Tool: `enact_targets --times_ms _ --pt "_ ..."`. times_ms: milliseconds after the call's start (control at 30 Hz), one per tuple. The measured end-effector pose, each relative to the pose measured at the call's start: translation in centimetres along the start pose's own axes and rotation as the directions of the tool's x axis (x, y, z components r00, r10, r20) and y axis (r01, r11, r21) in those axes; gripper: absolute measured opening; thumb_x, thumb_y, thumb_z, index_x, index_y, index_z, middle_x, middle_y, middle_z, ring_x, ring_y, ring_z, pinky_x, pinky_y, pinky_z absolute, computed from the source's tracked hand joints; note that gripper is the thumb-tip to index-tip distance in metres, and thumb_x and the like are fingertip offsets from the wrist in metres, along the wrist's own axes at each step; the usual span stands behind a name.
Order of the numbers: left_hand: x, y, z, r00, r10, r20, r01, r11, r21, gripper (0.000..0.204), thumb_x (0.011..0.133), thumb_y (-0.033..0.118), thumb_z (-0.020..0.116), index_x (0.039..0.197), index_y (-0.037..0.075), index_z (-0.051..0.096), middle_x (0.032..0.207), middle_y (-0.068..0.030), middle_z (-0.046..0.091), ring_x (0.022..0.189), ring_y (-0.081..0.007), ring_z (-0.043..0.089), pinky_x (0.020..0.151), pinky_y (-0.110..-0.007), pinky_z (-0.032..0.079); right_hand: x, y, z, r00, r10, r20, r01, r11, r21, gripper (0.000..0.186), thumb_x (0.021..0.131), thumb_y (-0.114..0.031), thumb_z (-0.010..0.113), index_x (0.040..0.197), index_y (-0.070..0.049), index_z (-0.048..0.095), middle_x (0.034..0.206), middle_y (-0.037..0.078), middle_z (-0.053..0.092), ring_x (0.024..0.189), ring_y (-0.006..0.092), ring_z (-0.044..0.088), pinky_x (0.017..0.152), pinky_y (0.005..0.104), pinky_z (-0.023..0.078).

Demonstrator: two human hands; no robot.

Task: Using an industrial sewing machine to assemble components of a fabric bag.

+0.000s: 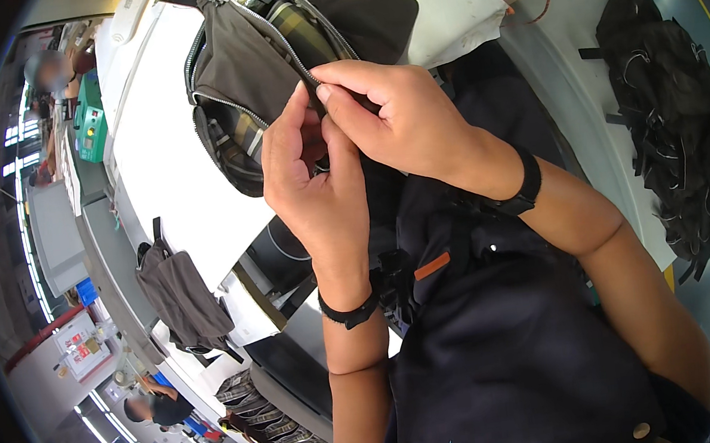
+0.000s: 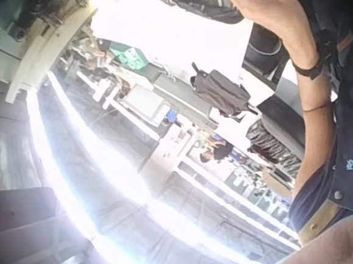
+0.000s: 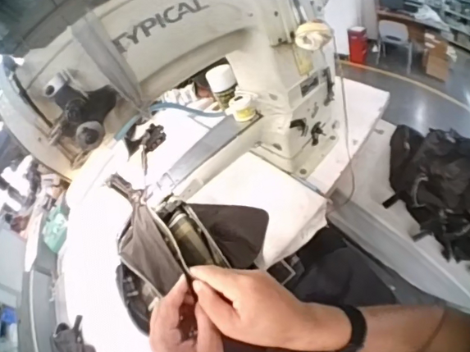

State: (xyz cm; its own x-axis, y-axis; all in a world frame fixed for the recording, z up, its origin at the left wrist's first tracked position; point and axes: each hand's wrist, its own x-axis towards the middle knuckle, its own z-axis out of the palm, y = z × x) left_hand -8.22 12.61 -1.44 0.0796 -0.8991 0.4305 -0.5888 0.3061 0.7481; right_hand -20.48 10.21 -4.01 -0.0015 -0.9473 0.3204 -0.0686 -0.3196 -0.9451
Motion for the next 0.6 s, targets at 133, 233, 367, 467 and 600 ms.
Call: enact_targets --times_ms 133,233,367,467,600 --pt "-0.11 -0.07 -0.09 0.991 -0.132 0.020 0.134 0.978 -0.161 0.033 0.095 -0.001 0.071 0.129 -0.001 0.070 0.099 -0.0046 0.069 0.086 -0.0089 0.066 0.074 -0.024 0.056 -0.05 -0.09 -0.12 0.998 -0.041 -0.047 0.043 0.999 0.032 0.026 0.098 -0.013 0.061 0.114 0.005 0.069 0.074 0.022 0.068 0.061 0.0328 0.067 0.057 0.0387 0.050" --pt "-0.04 -0.07 -0.36 0.979 -0.197 0.051 0.204 0.945 -0.257 0.030 0.097 -0.001 0.069 0.128 -0.002 0.070 0.101 -0.0030 0.069 0.087 -0.0072 0.066 0.074 -0.022 0.056 -0.08 -0.03 -0.18 1.000 -0.009 -0.023 0.010 0.999 0.033 0.024 0.098 -0.013 0.061 0.112 0.005 0.069 0.072 0.022 0.067 0.058 0.0328 0.065 0.055 0.0387 0.049" --pt "0.15 -0.04 -0.62 0.973 -0.215 0.080 0.229 0.931 -0.285 0.030 0.098 -0.003 0.068 0.129 -0.003 0.069 0.102 -0.0020 0.070 0.088 -0.0061 0.066 0.076 -0.021 0.054 -0.08 0.05 -0.23 1.000 -0.025 0.008 0.025 1.000 0.006 0.026 0.101 -0.010 0.064 0.122 0.004 0.069 0.081 0.011 0.073 0.064 0.0090 0.062 0.057 0.0262 0.048" --pt "0.14 -0.08 -0.54 0.968 -0.239 0.074 0.250 0.926 -0.282 0.031 0.098 -0.004 0.067 0.129 -0.004 0.069 0.103 -0.0017 0.069 0.089 -0.0059 0.066 0.077 -0.020 0.054 -0.06 0.14 -0.29 0.999 -0.033 0.010 0.033 0.999 0.008 0.025 0.101 -0.010 0.064 0.121 0.004 0.069 0.080 0.011 0.073 0.064 0.0090 0.062 0.056 0.0266 0.048" --pt "-0.01 -0.16 -0.42 0.968 -0.243 0.059 0.250 0.926 -0.282 0.031 0.098 -0.005 0.067 0.129 -0.004 0.068 0.103 -0.0018 0.069 0.089 -0.0059 0.066 0.077 -0.021 0.054 -0.10 0.19 -0.33 0.999 -0.037 0.019 0.037 0.999 -0.010 0.025 0.101 -0.010 0.063 0.122 0.004 0.069 0.082 0.011 0.074 0.064 0.0092 0.062 0.056 0.0265 0.048"
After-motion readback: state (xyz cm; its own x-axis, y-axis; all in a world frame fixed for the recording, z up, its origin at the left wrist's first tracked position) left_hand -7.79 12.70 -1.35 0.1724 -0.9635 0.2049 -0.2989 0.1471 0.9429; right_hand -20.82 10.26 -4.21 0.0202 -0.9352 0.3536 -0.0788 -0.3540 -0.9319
